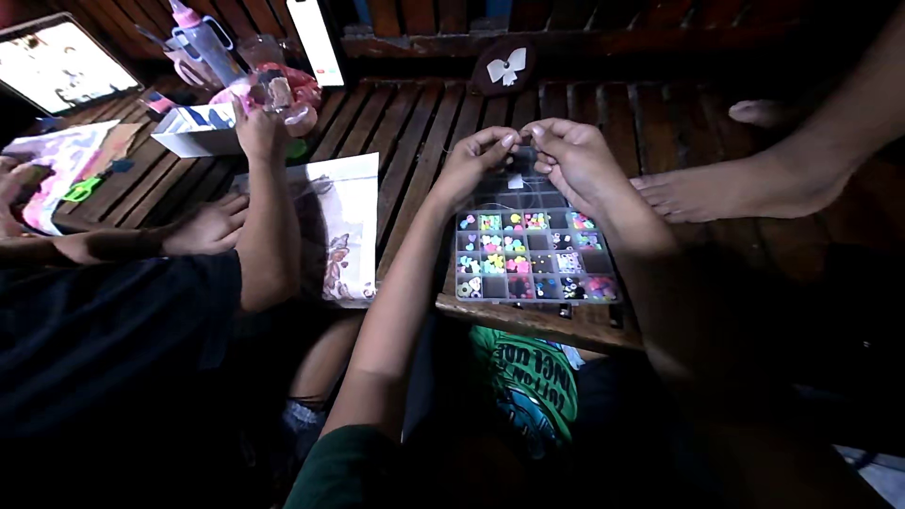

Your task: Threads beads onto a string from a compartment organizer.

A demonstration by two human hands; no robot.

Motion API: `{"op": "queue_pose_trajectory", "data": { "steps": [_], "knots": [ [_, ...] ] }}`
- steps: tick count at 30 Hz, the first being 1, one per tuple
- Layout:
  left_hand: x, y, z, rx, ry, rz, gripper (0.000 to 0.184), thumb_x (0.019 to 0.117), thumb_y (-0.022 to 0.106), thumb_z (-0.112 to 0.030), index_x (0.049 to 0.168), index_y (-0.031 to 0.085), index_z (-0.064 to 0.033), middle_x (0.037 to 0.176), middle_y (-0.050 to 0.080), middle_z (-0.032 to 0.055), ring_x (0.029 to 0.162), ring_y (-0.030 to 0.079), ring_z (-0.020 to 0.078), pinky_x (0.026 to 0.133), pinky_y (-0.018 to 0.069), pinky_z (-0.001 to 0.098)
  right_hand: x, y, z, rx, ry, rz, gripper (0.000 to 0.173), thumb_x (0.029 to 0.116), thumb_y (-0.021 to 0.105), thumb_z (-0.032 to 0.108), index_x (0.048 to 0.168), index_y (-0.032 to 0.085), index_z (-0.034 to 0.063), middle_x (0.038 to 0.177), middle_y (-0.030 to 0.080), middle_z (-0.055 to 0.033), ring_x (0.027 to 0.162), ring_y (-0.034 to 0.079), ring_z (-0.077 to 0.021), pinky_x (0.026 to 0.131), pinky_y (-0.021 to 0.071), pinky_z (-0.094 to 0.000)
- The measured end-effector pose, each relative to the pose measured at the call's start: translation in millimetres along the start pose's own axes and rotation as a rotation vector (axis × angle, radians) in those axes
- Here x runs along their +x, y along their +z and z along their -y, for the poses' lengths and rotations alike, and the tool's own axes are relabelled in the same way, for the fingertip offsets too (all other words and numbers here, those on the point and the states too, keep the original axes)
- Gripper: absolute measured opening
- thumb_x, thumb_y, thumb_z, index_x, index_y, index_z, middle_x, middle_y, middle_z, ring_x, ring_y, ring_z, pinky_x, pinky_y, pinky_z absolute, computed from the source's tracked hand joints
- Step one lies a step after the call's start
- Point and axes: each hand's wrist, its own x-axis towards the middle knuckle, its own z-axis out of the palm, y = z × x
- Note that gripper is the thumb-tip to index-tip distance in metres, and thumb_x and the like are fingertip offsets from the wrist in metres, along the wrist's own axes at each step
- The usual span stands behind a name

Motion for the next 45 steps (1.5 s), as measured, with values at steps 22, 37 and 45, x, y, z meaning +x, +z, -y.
{"op": "queue_pose_trajectory", "data": {
  "steps": [22, 37, 45],
  "knots": [
    [-0.2, -0.3, 4.3, 0.201, -0.002, 0.003, 0.013, 0.1046, 0.054, -0.009, 0.108, 0.065, -0.0019, 0.096, 0.065, -0.0018, 0.086, 0.063, 0.0032, 0.080, 0.0551, 0.0238, 0.5, 1.2, 1.3, -0.265, 0.085, -0.014, 0.016, 0.1056, 0.055, 0.012, 0.109, 0.065, 0.0003, 0.095, 0.061, -0.0005, 0.078, 0.051, -0.0007, 0.070, 0.0419, -0.0191],
    [-1.3, 2.1, -0.2, 0.138, -0.015, -0.078, 0.013, 0.1055, 0.052, -0.009, 0.104, 0.064, -0.0034, 0.092, 0.063, -0.0022, 0.083, 0.062, 0.0041, 0.078, 0.0551, 0.0232, 4.5, -3.8, -3.3, -0.148, -0.026, -0.101, 0.011, 0.1029, 0.062, 0.016, 0.107, 0.066, 0.0069, 0.084, 0.060, 0.0066, 0.058, 0.043, 0.0034, 0.054, 0.0359, -0.0145],
    [-0.9, 1.7, -0.4, 0.089, -0.012, -0.071, 0.016, 0.1064, 0.049, -0.007, 0.103, 0.064, -0.0029, 0.093, 0.064, -0.0013, 0.085, 0.063, 0.0056, 0.080, 0.0553, 0.0250, 11.3, -9.5, -14.7, -0.486, -0.247, -0.246, 0.025, 0.0999, 0.064, 0.018, 0.120, 0.068, 0.0034, 0.121, 0.060, -0.0143, 0.104, 0.059, -0.0148, 0.088, 0.0484, -0.0277]
  ]
}}
